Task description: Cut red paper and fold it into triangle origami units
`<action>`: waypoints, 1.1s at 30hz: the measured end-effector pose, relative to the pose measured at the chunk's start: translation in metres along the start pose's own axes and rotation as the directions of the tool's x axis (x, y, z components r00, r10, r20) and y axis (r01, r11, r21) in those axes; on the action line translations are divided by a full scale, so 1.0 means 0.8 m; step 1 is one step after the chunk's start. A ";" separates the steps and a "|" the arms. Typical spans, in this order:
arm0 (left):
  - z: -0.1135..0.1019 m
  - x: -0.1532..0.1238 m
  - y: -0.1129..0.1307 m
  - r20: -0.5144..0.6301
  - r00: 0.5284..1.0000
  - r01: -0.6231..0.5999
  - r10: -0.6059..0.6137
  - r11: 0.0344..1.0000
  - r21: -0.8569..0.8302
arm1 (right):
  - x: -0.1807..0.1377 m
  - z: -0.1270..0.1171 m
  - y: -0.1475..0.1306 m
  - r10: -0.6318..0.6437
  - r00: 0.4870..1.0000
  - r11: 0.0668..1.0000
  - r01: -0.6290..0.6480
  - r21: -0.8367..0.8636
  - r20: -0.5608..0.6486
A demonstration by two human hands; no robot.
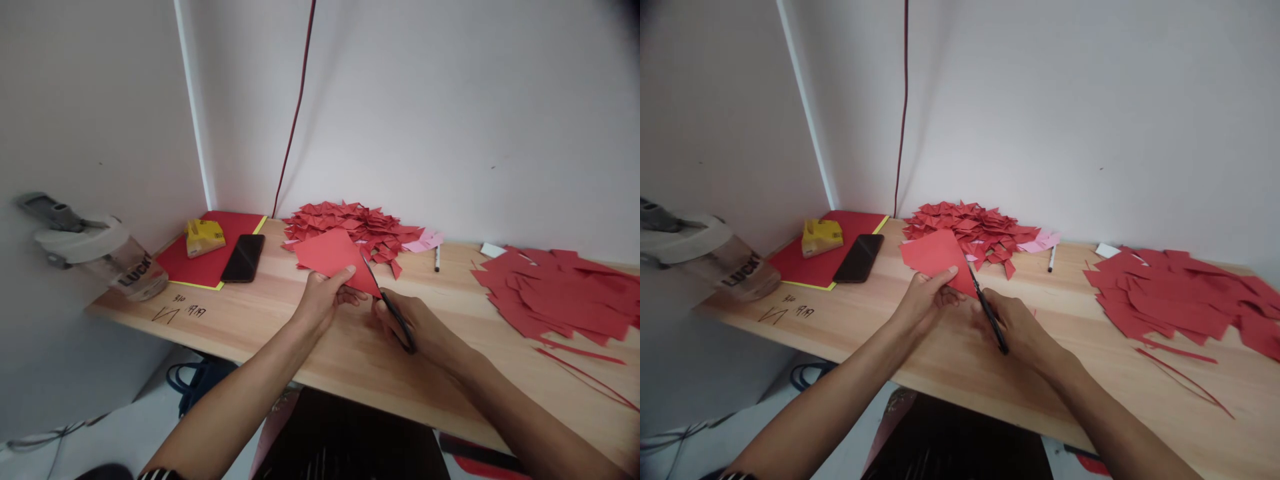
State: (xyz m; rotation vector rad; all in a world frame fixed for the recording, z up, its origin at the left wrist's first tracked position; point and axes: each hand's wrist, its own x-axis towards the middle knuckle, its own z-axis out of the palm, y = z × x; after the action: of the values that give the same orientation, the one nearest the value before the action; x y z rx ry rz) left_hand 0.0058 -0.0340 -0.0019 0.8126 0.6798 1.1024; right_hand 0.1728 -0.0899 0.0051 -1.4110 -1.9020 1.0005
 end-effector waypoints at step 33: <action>-0.004 0.001 -0.007 0.032 0.999 0.008 -0.010 0.997 0.072 | 0.004 0.005 0.018 0.089 0.990 0.990 -0.100 -0.100 -0.109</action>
State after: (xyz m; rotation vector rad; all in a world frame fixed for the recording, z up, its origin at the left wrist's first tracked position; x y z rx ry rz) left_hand 0.0064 -0.0342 -0.0085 0.8863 0.6986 1.0593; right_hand 0.1763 -0.0855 -0.0094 -1.5946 -1.8502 0.8631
